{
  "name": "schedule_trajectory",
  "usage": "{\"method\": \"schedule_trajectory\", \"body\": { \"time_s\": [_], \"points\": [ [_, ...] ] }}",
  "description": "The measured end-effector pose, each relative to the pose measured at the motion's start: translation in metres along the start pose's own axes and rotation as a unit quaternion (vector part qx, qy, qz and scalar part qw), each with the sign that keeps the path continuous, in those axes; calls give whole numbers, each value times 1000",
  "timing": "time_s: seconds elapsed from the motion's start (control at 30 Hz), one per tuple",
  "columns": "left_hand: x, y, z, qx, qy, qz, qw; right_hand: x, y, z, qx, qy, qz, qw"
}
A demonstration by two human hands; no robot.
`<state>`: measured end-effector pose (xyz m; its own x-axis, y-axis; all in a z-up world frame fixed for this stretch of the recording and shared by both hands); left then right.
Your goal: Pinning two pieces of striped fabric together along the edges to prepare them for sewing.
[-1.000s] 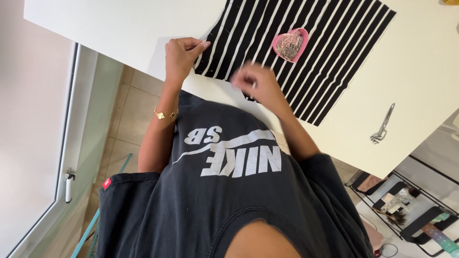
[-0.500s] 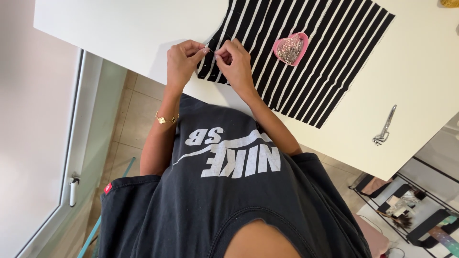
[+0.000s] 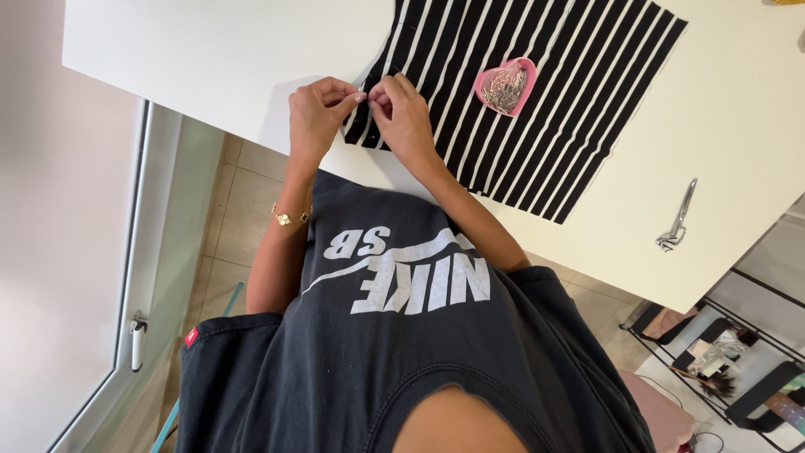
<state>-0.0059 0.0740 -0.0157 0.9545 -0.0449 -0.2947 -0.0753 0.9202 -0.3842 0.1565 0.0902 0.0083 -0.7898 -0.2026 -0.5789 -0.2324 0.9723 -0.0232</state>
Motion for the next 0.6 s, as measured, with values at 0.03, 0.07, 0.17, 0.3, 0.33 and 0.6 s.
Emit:
{"method": "schedule_trajectory", "body": {
  "time_s": [0.03,0.07,0.17,0.3,0.33,0.6],
  "points": [
    [1,-1,0,0,0,0,1000,-2,-1,-1,0,0,0,1000],
    [-2,-1,3,16,-10,16,1000,-3,-1,0,6,15,-4,1000],
    [-2,-1,5,46,-31,38,998,-7,-1,-2,11,42,-6,999],
    [-1,-2,7,31,-54,49,997,-13,-2,-4,27,67,-10,997],
    [-2,-2,9,32,-54,49,997,-15,-1,-4,26,68,-9,997],
    [12,-2,-20,-67,-238,-16,969,-17,0,-3,51,89,-18,995]
  ]
}}
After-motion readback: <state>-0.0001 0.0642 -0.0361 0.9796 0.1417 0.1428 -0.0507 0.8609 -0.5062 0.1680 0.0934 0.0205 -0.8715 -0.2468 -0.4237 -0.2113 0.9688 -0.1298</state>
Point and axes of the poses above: each hand's wrist, its own y-axis towards the middle knuckle, its own x-axis out of the palm, z = x × y, the point moved 8 cm from there along y, towards the middle knuckle, and after that the axes turned 5 degrees about x, right-handed, at the moved point
